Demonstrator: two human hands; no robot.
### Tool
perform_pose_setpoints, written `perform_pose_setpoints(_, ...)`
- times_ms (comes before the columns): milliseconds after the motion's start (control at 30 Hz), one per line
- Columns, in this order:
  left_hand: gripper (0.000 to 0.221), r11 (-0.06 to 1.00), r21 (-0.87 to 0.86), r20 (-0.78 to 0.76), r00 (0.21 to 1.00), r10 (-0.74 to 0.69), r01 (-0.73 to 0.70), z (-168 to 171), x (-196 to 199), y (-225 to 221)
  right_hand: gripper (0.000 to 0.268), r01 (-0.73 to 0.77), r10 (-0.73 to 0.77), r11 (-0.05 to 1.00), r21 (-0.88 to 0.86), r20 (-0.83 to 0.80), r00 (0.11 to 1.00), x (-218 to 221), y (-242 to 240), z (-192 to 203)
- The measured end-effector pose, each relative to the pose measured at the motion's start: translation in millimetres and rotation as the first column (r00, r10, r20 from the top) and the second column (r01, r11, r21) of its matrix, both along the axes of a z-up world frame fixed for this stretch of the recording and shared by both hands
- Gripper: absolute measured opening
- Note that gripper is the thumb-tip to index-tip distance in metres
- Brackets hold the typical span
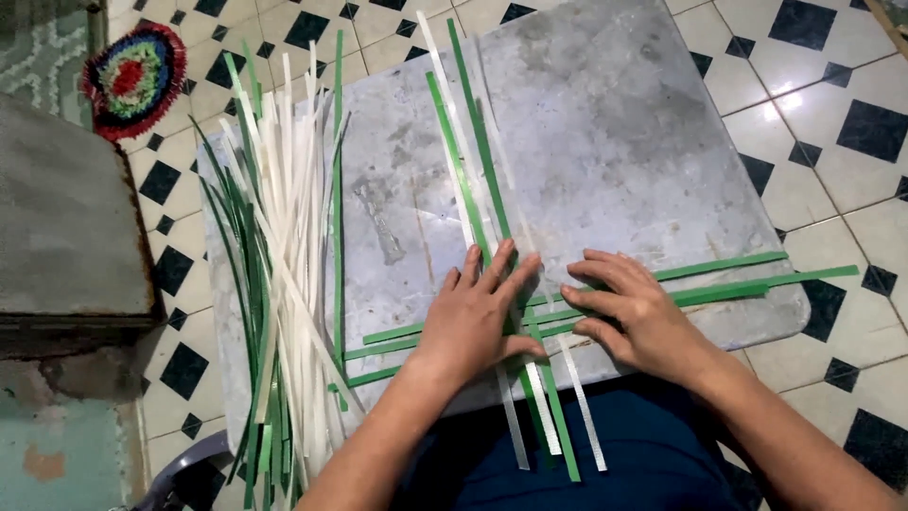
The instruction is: The person is weaving green and white plastic strips together on a table to form a woven pattern.
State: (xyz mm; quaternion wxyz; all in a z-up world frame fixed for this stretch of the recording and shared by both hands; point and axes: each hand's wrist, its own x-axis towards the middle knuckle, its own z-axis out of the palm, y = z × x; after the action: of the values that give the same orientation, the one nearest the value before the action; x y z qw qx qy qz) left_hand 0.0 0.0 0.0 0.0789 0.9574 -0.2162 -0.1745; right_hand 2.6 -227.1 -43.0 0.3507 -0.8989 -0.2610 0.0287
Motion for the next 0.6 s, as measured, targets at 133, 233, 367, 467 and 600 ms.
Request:
perform_pose_setpoints(133, 0.101, 0.991, -0.115, 0.137, 0.989, -0.053, 0.069, 22, -9, 23, 0.031, -0.016, 0.016, 1.0, -0.004, 0.035, 0.999, 0, -3, -9)
perform_pose_setpoints(233, 0.119, 0.987, -0.122, 0.026, 0.994, -0.103, 0.105, 26, -25, 44, 0.031, -0.03, 0.03, 0.999, 0.01, 0.021, 0.999, 1, -4, -8)
perform_pose_setpoints(367, 0.126, 0.991, -0.111, -0.035, 0.996, -0.085, 0.081, 4, -32, 54, 0.031, -0.043, 0.043, 0.999, -0.001, 0.035, 0.998, 2, -5, -11)
perform_pose_setpoints(467, 0.115, 0.987, -0.146, -0.056, 0.995, -0.08, 0.071, -1, -29, 55, 0.032, -0.048, 0.05, 0.999, -0.023, 0.059, 0.997, 0, -6, -12)
perform_pose_setpoints(600, 0.104, 0.982, -0.178, -0.081, 0.994, -0.074, 0.059, -1, -25, 57, 0.032, -0.049, 0.051, 0.998, -0.028, 0.059, 0.997, 2, -4, -9)
